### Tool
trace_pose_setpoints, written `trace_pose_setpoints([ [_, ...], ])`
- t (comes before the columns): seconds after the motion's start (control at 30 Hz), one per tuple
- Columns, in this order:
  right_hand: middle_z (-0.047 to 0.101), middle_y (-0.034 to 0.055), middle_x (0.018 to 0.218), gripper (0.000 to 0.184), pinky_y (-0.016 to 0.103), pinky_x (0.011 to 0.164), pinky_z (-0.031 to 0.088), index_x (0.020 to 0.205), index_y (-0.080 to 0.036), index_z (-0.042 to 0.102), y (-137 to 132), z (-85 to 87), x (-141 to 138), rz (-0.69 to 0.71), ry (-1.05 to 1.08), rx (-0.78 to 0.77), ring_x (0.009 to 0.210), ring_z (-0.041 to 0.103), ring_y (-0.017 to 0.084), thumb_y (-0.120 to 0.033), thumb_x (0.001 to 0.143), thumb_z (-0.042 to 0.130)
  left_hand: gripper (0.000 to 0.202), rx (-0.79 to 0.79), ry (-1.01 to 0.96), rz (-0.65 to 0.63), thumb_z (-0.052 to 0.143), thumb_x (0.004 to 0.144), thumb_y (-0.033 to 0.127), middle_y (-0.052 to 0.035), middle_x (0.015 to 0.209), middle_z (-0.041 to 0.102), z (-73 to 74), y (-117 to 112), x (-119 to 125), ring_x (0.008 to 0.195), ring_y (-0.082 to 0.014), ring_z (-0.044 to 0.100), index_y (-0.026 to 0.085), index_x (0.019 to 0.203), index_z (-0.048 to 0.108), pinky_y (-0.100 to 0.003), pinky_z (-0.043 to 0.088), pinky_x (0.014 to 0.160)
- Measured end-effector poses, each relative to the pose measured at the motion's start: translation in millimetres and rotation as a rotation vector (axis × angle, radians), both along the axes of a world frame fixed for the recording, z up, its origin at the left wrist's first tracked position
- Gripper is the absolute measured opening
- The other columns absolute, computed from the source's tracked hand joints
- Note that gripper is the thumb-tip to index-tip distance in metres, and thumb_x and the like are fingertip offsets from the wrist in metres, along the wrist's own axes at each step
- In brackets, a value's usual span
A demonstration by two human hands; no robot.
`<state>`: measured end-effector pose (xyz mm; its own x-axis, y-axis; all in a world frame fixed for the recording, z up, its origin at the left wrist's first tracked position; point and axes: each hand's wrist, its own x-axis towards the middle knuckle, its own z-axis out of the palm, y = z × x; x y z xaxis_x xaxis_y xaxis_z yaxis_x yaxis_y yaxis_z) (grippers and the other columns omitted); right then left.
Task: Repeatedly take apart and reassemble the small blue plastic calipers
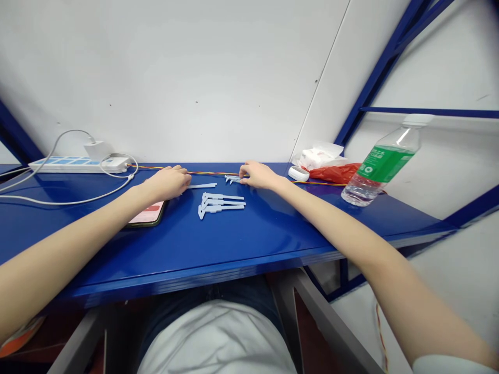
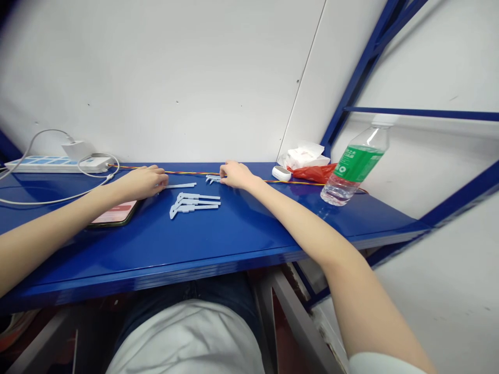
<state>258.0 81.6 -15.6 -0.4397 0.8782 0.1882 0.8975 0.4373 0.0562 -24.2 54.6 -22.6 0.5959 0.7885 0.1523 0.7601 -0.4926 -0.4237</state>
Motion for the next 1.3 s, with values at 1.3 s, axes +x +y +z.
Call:
trace_pose_setpoints([
  [1.3,0.063,0.0075,0.09,0.016,0.027,0.069,0.031,0.082,-0.015,0.062,-1,-4.9,-8,0.351,-0.003,0.173,0.079,0.05,0.016,-0.012,0.082,0.047,0.031,0.174,0.006,-0.073,0.034,0.088,0.024,-0.0115,0.085,0.068,14.5,-16,4,0.086,-0.0232,0.062,0.015,0.087,0.063,-0.033,0.039,0.077],
])
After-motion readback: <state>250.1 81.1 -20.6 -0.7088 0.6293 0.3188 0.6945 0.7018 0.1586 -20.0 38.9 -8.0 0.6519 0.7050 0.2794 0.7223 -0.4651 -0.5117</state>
